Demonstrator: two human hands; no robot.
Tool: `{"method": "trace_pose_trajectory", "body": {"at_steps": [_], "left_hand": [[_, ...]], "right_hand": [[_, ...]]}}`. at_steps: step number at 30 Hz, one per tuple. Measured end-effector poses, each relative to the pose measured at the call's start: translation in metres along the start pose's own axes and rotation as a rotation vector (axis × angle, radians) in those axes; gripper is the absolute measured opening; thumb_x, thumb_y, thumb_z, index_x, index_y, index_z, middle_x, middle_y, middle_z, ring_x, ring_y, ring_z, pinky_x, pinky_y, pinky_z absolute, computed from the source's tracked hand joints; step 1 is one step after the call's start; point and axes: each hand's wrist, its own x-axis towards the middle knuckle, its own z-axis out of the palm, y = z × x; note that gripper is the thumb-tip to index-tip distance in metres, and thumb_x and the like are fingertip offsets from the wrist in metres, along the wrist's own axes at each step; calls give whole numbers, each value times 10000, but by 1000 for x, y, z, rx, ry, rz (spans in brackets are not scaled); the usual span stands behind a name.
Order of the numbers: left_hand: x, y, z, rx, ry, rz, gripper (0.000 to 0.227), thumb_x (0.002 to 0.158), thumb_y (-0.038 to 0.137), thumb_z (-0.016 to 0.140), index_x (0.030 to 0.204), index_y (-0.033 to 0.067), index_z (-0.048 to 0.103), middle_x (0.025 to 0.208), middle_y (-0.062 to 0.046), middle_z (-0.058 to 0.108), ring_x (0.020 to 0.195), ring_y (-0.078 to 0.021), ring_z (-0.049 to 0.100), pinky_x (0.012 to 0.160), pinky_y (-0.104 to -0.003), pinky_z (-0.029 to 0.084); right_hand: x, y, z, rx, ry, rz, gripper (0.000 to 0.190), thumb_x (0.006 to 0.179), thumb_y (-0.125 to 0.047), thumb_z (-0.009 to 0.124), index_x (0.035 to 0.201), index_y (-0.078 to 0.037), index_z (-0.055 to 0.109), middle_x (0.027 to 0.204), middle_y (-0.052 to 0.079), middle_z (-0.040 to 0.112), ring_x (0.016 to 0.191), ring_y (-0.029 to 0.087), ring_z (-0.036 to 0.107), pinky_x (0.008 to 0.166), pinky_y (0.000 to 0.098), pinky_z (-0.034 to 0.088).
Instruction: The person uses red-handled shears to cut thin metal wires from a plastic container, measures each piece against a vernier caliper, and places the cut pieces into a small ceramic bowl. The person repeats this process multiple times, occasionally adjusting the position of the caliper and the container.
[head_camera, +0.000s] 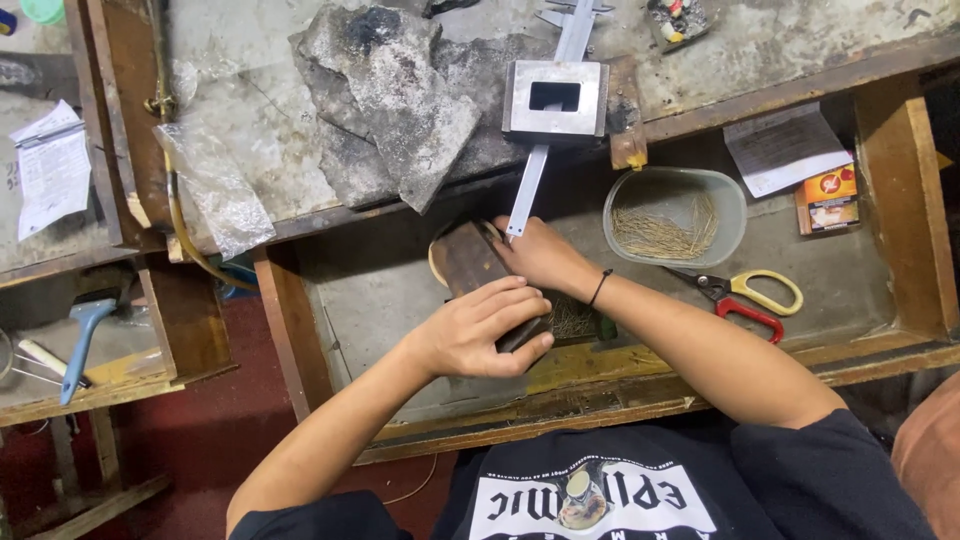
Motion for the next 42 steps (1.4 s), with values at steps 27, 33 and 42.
{"method": "trace_pose_trajectory", "body": {"at_steps": [27, 33, 42], "left_hand": [[-9, 1, -75, 83, 840, -600, 438, 911, -78, 443, 1295, 92, 317, 1185, -309, 433, 1057, -406, 537, 1054, -576, 520], [-23, 6, -91, -186, 1076, -763, 586, 907, -101, 391, 1384, 239, 412, 1380, -147, 449, 1246, -256, 472, 1226, -496, 406], [-14, 1, -82, 141, 794, -521, 409, 917, -20, 499, 1274, 119, 355, 1145, -315, 459, 1029, -435, 559, 1024, -610, 535]], "right_hand": [[7, 16, 7, 206, 40, 43, 256, 899, -203, 572, 1010, -5, 688, 558, 158, 670, 562, 282, 733, 598, 411, 588], [9, 19, 4, 230, 10, 42, 343, 921, -188, 547, 1131, 44, 686, 579, 162, 679, 574, 265, 735, 616, 390, 590], [5, 13, 4, 236, 3, 21, 351, 961, -197, 552, 1169, 56, 677, 636, 169, 697, 580, 249, 732, 606, 365, 596]]}}
